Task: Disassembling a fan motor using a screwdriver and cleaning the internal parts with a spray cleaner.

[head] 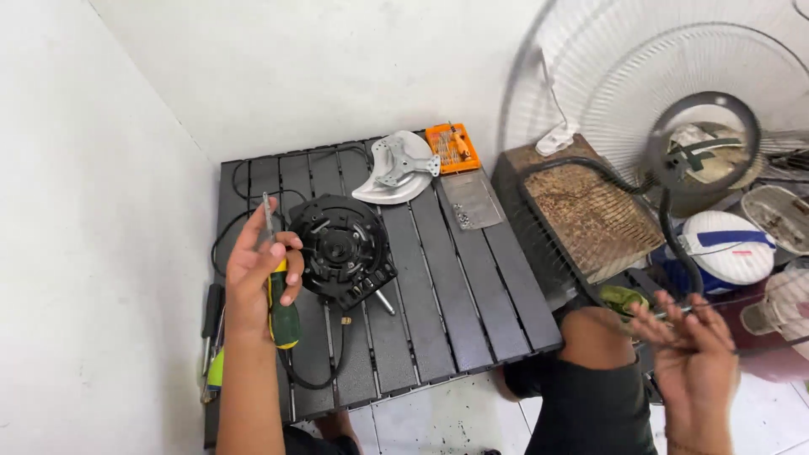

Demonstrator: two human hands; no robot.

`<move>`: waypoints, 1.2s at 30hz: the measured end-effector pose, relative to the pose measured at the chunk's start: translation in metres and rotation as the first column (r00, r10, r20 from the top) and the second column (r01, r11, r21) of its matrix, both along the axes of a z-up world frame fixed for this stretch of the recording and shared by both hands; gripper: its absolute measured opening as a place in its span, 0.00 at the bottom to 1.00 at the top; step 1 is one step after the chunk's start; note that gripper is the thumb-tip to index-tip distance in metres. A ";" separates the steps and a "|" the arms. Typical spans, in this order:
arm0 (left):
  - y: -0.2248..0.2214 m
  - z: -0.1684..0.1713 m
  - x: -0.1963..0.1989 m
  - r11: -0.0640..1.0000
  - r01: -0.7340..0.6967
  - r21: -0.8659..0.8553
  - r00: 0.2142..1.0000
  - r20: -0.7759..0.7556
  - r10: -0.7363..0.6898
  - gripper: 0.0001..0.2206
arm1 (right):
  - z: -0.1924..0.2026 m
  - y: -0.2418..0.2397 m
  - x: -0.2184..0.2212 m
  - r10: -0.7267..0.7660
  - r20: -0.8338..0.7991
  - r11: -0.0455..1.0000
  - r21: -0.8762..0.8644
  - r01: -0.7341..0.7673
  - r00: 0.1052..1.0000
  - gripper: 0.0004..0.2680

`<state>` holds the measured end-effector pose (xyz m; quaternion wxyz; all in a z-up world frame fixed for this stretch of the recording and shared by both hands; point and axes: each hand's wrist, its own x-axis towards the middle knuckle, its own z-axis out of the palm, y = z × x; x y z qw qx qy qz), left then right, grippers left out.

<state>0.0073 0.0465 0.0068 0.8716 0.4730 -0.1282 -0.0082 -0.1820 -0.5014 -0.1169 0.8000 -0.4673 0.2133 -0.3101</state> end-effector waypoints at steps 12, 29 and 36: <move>0.002 -0.008 0.004 0.998 0.046 -0.033 0.999 -0.026 -0.047 0.29 | -0.056 -0.114 0.069 -0.198 -0.088 0.959 0.189 0.212 0.976 0.09; 0.002 -0.013 0.008 0.999 0.043 -0.007 0.999 -0.016 -0.043 0.29 | -0.076 -0.115 0.093 -0.160 -0.137 0.954 0.231 0.189 0.978 0.11; -0.005 -0.008 0.006 0.999 0.011 0.035 0.997 -0.080 -0.008 0.30 | -0.100 -0.117 0.095 -0.139 -0.187 0.944 0.272 0.188 0.972 0.07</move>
